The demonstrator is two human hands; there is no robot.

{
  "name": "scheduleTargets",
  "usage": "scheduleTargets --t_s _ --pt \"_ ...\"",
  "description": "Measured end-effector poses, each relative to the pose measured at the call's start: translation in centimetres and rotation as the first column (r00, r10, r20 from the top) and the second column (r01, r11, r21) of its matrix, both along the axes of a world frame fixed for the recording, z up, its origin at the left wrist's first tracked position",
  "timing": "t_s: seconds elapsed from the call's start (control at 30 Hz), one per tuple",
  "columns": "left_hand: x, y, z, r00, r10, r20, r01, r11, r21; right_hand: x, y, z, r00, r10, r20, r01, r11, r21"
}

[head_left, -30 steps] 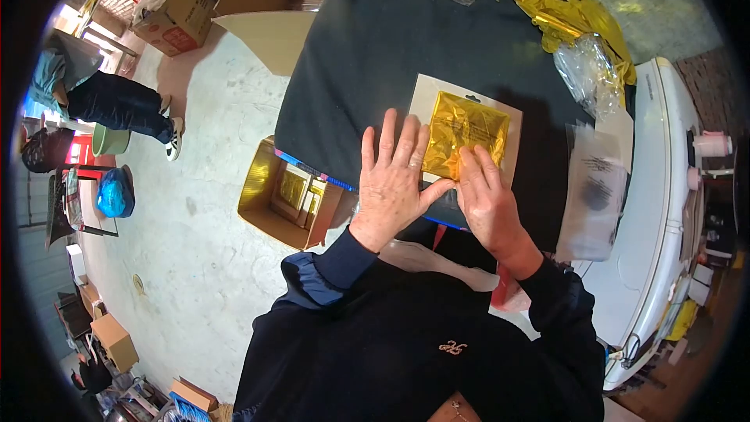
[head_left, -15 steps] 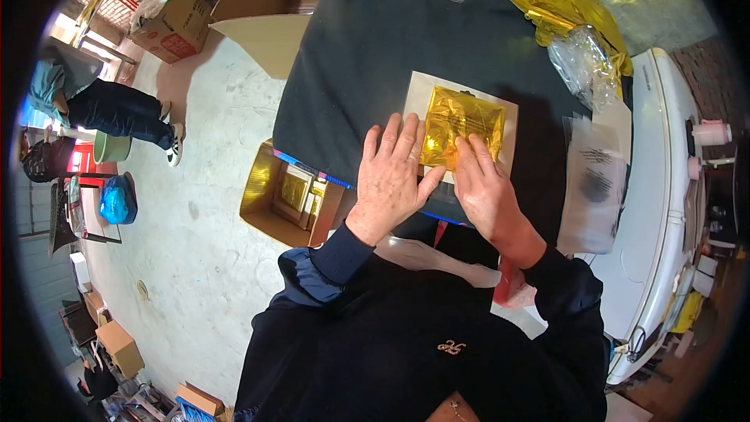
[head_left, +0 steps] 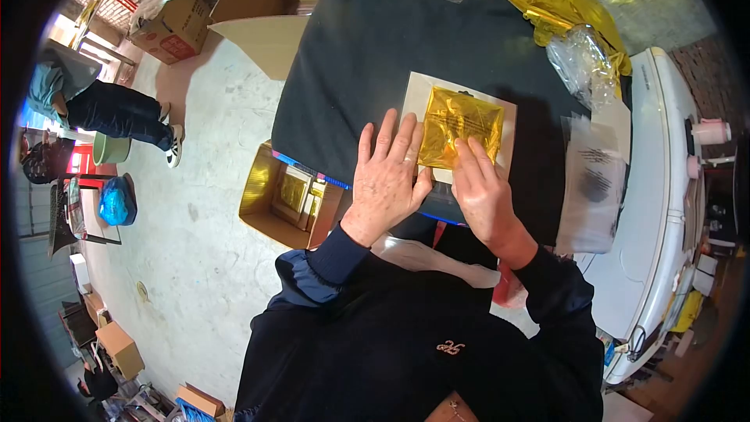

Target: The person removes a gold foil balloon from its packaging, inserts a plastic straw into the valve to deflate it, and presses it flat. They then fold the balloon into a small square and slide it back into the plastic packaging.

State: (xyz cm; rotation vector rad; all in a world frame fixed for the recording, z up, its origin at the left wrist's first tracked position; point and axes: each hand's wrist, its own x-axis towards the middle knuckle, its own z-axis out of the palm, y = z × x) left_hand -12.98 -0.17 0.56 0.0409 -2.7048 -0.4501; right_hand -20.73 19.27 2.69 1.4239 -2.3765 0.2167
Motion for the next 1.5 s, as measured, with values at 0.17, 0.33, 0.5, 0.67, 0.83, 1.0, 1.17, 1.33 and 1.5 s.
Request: scheduleTargets --t_s 0.17,0.33,0.5,0.67,0.83,1.0,1.17,1.33,1.5 --pt "0.1 0.0 -0.2 1.000 0.001 0.019 -0.001 1.000 0.005 0.2 0.1 0.3 1.000 0.000 0.021 0.000 1.000 -0.005" --pt "0.1 0.2 0.1 0.999 0.036 0.021 -0.035 0.999 -0.041 0.0 0.1 0.3 1.000 0.011 0.008 -0.011 0.999 -0.032" --pt "0.0 0.2 0.4 0.999 0.046 0.027 -0.044 0.996 -0.072 -0.4 0.1 0.4 1.000 0.015 0.007 -0.015 0.997 -0.073" --pt "-0.2 -0.1 0.4 0.996 0.052 0.071 -0.040 0.987 -0.157 -0.5 0.0 -0.2 0.999 -0.009 -0.041 0.005 0.995 -0.104" --pt "-0.9 -0.5 0.4 0.996 0.038 0.077 -0.030 0.995 -0.096 -0.5 -0.1 -0.4 0.999 -0.030 -0.041 0.024 0.992 -0.127" --pt "-1.0 -1.2 0.4 1.000 0.002 0.000 -0.002 0.998 -0.056 -0.5 0.0 -0.7 0.998 -0.036 -0.048 0.030 0.992 -0.123" --pt "-1.2 -1.4 0.2 1.000 -0.012 0.010 0.013 0.999 -0.040 -0.4 -0.1 -0.3 0.998 -0.044 -0.040 0.038 0.991 -0.128" --pt "-1.1 -1.4 0.0 0.999 -0.010 0.034 0.012 0.999 -0.036 -0.1 0.2 -0.5 0.998 -0.058 -0.003 0.058 0.993 -0.099" --pt "-1.0 -1.7 -0.1 0.996 -0.002 0.085 0.007 0.998 -0.056 0.2 -0.1 1.1 0.993 -0.086 0.079 0.085 0.996 0.025"
